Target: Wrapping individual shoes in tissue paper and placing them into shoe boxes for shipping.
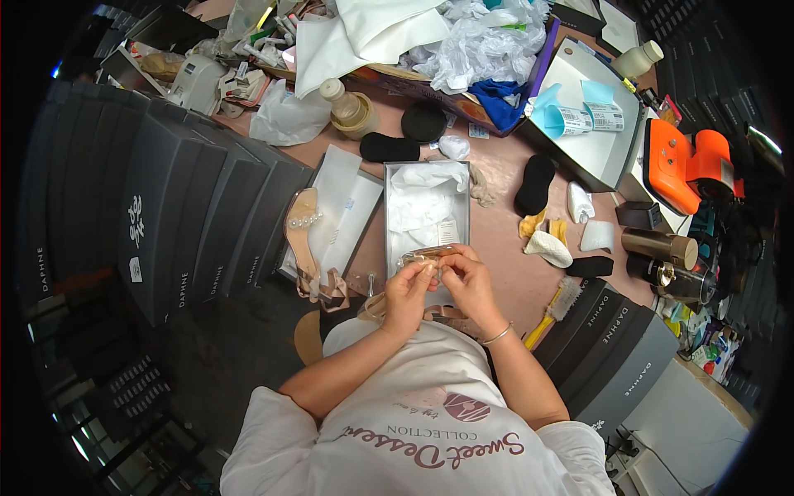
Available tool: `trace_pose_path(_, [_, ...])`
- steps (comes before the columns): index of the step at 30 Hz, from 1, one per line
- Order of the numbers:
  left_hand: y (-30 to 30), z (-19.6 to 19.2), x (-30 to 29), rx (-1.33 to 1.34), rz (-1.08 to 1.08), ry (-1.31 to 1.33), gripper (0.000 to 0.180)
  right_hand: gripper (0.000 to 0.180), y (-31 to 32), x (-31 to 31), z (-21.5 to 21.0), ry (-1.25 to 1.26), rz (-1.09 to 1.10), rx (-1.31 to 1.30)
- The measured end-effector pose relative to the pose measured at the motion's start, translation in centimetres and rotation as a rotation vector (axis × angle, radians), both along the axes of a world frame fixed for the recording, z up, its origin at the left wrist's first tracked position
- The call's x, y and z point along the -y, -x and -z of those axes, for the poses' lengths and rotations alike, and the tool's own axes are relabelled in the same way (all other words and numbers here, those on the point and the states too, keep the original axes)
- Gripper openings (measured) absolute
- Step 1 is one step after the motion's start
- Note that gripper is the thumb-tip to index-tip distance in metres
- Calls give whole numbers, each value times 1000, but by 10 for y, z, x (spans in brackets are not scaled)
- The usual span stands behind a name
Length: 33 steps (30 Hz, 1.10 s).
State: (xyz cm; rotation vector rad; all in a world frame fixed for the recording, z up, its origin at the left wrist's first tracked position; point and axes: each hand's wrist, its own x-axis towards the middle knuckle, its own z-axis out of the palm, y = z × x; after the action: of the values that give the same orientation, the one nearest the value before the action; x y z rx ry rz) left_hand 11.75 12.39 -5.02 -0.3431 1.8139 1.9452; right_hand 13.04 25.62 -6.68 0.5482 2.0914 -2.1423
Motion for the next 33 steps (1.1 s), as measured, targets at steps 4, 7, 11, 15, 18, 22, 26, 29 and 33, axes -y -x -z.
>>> trace_pose_path(4, [1, -2, 0, -19, 12, -16, 19, 15, -1, -1, 1, -2, 1, -51])
trace_pose_path(7, [0, -3, 1, -32, 25, -12, 19, 15, 0, 2, -1, 46, 33, -9])
trace_pose_path(11, [-1, -4, 3, -36, 50, 1, 20, 15, 1, -1, -2, -38, -11, -42])
trace_pose_path(15, [-2, -3, 2, -46, 44, 1, 20, 15, 3, 1, -8, -106, -7, -61])
trace_pose_path(18, [-1, -7, 1, -42, 58, 14, 20, 14, 3, 1, -6, -127, -7, -91])
trace_pose_path(22, [-1, -7, 1, -41, 44, -2, 21, 13, 4, -7, -4, 57, -25, -23])
trace_pose_path(26, [-3, -4, 0, -28, 57, 15, 21, 12, 5, -4, -10, 126, 32, 52])
trace_pose_path(29, [-2, -1, -1, -48, 66, 14, 20, 11, 5, -3, -6, 122, 45, 59])
trace_pose_path(33, [-1, -7, 0, -29, 62, 40, 20, 9, 8, -2, -5, 13, 21, -8])
